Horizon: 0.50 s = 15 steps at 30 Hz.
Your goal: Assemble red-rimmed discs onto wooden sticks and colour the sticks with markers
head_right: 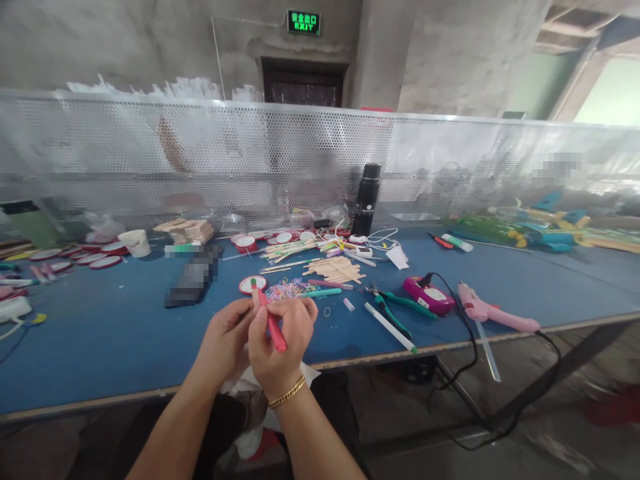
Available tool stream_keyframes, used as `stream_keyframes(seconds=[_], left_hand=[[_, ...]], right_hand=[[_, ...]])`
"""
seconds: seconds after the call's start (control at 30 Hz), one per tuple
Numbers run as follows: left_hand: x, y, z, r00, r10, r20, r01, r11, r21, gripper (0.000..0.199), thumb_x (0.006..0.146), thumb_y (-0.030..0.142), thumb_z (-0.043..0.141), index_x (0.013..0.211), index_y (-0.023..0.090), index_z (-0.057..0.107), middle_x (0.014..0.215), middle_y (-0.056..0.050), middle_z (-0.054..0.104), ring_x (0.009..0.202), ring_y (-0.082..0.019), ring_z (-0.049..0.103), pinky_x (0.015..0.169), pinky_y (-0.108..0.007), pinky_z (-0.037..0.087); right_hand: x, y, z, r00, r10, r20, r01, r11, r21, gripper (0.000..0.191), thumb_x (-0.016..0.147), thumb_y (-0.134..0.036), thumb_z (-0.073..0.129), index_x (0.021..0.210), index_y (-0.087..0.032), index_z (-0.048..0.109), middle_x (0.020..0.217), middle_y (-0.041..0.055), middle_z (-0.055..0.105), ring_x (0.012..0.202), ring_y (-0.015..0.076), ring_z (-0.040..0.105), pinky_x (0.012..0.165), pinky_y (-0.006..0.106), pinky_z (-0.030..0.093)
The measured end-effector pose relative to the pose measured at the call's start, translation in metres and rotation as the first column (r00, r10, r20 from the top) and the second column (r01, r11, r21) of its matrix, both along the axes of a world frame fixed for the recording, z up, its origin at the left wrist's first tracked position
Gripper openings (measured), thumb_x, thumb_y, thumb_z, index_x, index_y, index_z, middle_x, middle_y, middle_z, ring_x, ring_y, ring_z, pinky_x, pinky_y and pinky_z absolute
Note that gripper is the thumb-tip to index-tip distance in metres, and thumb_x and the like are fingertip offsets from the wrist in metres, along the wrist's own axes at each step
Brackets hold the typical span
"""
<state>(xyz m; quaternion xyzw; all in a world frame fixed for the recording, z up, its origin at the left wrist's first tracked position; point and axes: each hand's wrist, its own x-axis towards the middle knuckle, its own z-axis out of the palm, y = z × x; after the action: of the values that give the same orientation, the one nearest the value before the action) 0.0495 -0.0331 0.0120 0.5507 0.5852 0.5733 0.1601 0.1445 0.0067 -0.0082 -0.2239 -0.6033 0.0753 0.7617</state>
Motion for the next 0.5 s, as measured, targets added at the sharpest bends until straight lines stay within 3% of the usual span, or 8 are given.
stream_keyframes(seconds=[0.27, 0.5], left_hand=[[-0.0038, 0.0022, -0.0093, 0.997, -0.038, 0.067, 0.036, 0.999, 0.020, 0.025, 0.089, 0.036, 0.060, 0.075, 0.017, 0.069, 0.075, -0.002, 0.063, 0.075, -0.017, 0.054, 0.070, -0.026, 0.043], [-0.0006, -0.0004, -0.0031, 0.999, -0.024, 0.022, 0.025, 1.000, -0.011, 0.028, 0.090, 0.036, 0.059, 0.070, 0.017, 0.065, 0.070, 0.000, 0.060, 0.067, -0.015, 0.051, 0.062, -0.024, 0.040]], right_hand=[[0.0000, -0.0001, 0.0017, 0.998, 0.048, 0.027, -0.048, 0.998, 0.026, 0.008, 0.090, -0.016, 0.059, 0.087, -0.021, 0.055, 0.075, -0.0024, 0.061, 0.071, 0.0148, 0.059, 0.083, 0.038, 0.046], [-0.0002, 0.0000, 0.0000, 1.000, 0.009, 0.001, -0.009, 1.000, -0.009, 0.009, 0.091, -0.015, 0.059, 0.087, -0.021, 0.054, 0.076, -0.0024, 0.061, 0.071, 0.0143, 0.059, 0.083, 0.037, 0.045]])
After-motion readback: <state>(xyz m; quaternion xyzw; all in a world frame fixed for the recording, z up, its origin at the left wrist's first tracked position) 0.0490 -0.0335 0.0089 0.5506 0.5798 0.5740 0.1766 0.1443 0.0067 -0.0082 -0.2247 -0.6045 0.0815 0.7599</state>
